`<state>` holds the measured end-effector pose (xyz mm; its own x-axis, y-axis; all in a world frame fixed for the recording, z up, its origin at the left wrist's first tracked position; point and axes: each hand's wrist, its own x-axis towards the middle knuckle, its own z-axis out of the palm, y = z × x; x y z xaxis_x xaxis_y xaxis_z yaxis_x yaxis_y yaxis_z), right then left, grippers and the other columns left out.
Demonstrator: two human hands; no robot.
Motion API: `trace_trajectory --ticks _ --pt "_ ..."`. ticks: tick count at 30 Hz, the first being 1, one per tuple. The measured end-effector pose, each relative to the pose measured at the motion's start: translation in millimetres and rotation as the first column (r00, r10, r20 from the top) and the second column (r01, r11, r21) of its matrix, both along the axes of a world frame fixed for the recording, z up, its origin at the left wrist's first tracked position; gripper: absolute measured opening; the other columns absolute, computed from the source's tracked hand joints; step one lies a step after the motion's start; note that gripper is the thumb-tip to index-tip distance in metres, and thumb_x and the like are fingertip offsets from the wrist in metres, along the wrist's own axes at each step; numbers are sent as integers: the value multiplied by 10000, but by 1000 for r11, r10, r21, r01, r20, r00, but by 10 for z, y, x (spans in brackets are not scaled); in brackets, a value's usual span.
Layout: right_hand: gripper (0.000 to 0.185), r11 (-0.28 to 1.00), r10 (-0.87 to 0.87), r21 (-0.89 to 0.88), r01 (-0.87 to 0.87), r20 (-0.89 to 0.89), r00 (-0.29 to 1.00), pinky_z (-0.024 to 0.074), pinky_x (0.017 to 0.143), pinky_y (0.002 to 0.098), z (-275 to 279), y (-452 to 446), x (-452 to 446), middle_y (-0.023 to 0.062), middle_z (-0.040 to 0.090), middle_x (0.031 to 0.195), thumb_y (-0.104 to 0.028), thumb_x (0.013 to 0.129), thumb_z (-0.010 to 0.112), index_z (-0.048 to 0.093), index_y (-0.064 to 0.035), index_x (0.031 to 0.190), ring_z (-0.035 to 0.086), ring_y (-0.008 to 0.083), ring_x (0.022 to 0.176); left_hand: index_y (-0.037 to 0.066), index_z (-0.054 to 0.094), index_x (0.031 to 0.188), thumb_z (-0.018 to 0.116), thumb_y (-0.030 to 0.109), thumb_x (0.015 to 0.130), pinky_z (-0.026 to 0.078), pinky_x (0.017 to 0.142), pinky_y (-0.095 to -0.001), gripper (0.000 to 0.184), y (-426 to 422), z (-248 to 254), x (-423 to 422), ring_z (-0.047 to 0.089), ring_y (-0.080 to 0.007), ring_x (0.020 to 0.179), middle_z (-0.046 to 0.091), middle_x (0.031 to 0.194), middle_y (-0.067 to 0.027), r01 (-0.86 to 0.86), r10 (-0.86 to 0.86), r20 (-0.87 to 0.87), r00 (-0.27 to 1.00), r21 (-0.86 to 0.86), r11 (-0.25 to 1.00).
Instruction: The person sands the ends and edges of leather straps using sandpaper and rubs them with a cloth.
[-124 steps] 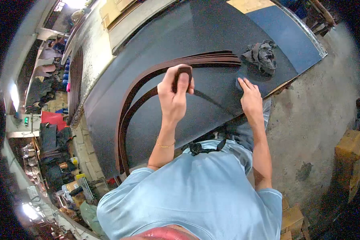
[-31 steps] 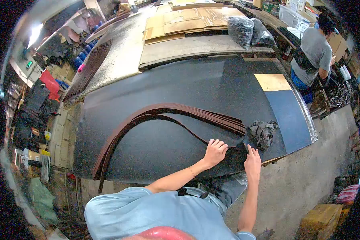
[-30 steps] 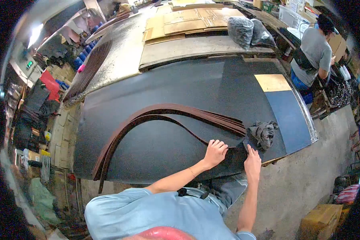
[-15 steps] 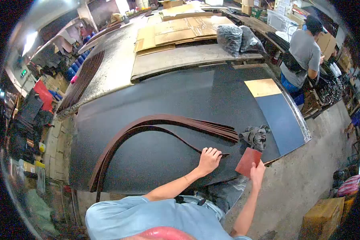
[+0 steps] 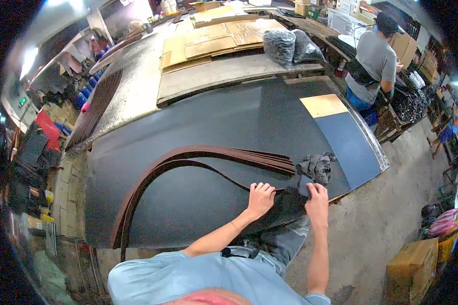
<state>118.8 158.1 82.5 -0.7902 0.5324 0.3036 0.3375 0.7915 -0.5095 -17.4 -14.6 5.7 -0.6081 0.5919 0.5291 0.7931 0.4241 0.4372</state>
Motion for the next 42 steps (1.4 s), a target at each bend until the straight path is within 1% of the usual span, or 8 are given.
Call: trace_trajectory --ticks 3,10,15,26,32,36,40,42 --pt "581 966 126 190 -176 249 960 442 1057 433 -60 -196 -87 168 601 1316 125 725 530 630 -47 1271 543 376 1219 93 669 872 675 167 846 391 859 -434 79 -4 -8 47 577 -252 888 606 857 -62 1 -1 -1 1000 29 1000" --pt "589 934 318 136 -331 104 942 379 1104 500 -216 -505 -247 141 533 1446 77 795 504 595 -104 1348 462 373 1351 83 669 880 671 174 857 397 894 -424 94 -88 -55 -32 594 -244 907 638 886 -64 85 -83 -42 996 29 996" --pt "614 983 155 89 -162 80 985 347 1115 537 -278 -527 -159 135 519 1465 99 801 470 574 -95 1374 448 375 1367 82 670 885 664 166 862 396 898 -427 87 -92 -46 -58 597 -242 894 632 859 -64 88 -88 -7 996 74 993" --pt "687 930 340 96 -354 138 930 385 1107 454 -338 -530 -160 178 553 1415 157 711 458 570 -36 1361 478 386 1342 88 669 878 698 176 843 396 873 -407 99 -80 -120 2 589 -232 862 624 847 -53 76 -75 -20 997 65 995" --pt "613 963 85 242 -117 136 987 350 1128 494 -274 -267 -158 176 556 1399 94 764 491 580 -52 1352 465 388 1331 114 705 1082 627 139 857 394 882 -407 239 -82 18 15 582 -231 875 618 871 -60 57 -54 -83 995 30 998" --pt "678 942 39 283 -181 444 895 275 1149 584 -558 -213 -12 197 345 1566 -130 836 664 442 -78 1475 332 380 1427 136 696 1185 599 114 853 389 871 -404 346 -130 11 -25 577 -218 866 618 877 -49 127 -134 -172 976 -49 991" --pt "741 994 80 47 -98 289 954 292 1152 555 -270 -360 -70 218 351 1556 -259 848 758 431 -65 1484 307 408 1445 138 707 1131 655 111 862 382 811 -393 276 -109 63 -72 585 -210 835 639 849 -28 181 -186 -111 976 -50 982" --pt "578 974 91 -193 -116 -132 987 466 1029 472 -320 -428 -163 207 567 1367 -201 882 746 539 -33 1394 571 355 1238 125 712 1105 667 110 858 387 801 -390 251 -57 205 -71 589 -210 821 643 839 -27 207 -207 -83 975 -8 978"
